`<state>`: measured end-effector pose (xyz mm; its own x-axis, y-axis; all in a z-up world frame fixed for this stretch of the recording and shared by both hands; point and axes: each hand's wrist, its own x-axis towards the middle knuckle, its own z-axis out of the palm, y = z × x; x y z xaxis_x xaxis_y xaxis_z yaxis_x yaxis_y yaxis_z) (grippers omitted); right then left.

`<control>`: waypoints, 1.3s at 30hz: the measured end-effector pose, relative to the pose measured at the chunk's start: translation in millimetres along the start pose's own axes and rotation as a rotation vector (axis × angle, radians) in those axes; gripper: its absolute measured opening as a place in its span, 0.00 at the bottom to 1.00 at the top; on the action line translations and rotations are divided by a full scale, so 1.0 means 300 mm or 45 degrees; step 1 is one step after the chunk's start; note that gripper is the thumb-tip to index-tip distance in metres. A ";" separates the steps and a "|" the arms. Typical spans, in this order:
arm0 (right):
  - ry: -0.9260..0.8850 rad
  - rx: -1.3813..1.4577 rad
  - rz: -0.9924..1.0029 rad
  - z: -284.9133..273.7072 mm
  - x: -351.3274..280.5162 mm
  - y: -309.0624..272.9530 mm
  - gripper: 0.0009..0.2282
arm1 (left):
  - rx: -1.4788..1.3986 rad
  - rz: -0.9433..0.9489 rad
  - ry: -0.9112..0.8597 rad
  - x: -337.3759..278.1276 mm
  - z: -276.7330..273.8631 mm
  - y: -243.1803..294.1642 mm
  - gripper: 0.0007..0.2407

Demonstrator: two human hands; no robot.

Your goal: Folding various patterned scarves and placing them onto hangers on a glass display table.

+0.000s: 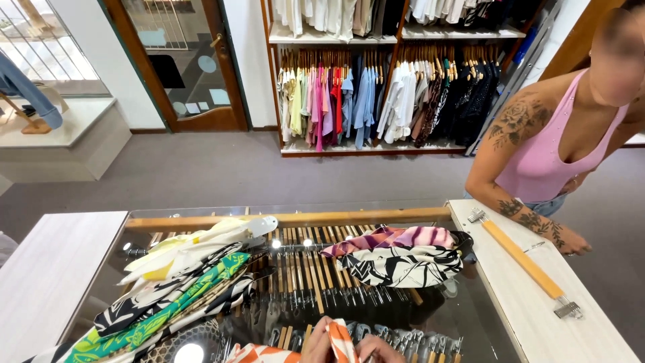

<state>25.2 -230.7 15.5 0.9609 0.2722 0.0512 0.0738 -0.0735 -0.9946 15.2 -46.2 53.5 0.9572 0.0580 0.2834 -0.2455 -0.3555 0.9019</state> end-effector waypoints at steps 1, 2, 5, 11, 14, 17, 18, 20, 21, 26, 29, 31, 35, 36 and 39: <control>-0.242 0.086 -0.477 -0.006 0.007 -0.034 0.09 | -0.107 -0.064 -0.110 0.008 -0.004 -0.064 0.08; -0.245 0.086 -0.473 -0.008 -0.002 -0.081 0.09 | -0.108 -0.068 -0.109 0.042 -0.040 -0.013 0.08; -0.291 0.081 0.137 -0.033 -0.016 -0.162 0.09 | -0.702 -0.771 -0.148 0.124 -0.093 0.003 0.06; -0.764 0.314 0.657 -0.135 -0.040 -0.247 0.10 | -1.223 -1.252 0.579 0.210 -0.198 -0.104 0.08; -0.648 0.176 0.465 -0.168 -0.042 -0.239 0.09 | -1.029 -1.244 0.683 0.285 -0.319 -0.057 0.09; -0.361 0.214 0.173 -0.184 -0.027 -0.241 0.07 | -0.825 -1.231 0.792 0.270 -0.377 -0.007 0.14; -0.238 0.053 0.118 -0.186 -0.008 -0.284 0.07 | -0.726 -1.207 0.844 0.253 -0.378 0.015 0.18; -0.110 -0.108 0.065 -0.189 0.035 -0.359 0.07 | -0.626 -1.181 0.889 0.216 -0.356 0.059 0.21; -0.051 -0.100 0.043 -0.189 0.056 -0.389 0.08 | -0.372 -0.774 0.954 0.192 -0.334 0.080 0.21; -0.031 0.014 -0.002 -0.155 0.114 -0.538 0.09 | -0.242 0.003 0.388 0.177 -0.236 0.184 0.17; -0.198 0.212 -0.031 -0.142 0.128 -0.564 0.07 | -0.245 0.075 -0.350 0.189 -0.187 0.251 0.24; -0.213 0.247 -0.055 -0.142 0.134 -0.576 0.08 | -0.330 0.103 -0.683 0.194 -0.160 0.293 0.20; 0.142 0.064 -0.008 -0.122 0.125 -0.595 0.10 | 0.003 0.271 -0.499 0.205 -0.107 0.296 0.19; 0.235 0.120 -0.044 -0.109 0.116 -0.613 0.13 | 0.017 0.242 -0.413 0.208 -0.100 0.305 0.16; 0.288 0.104 -0.147 -0.079 0.089 -0.588 0.20 | -0.006 0.194 -0.288 0.225 -0.100 0.360 0.10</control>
<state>44.1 -233.2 194.5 0.9832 0.0524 0.1748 0.1736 0.0262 -0.9845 48.5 -52.7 179.8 0.9190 -0.2058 0.3364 -0.3894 -0.3397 0.8562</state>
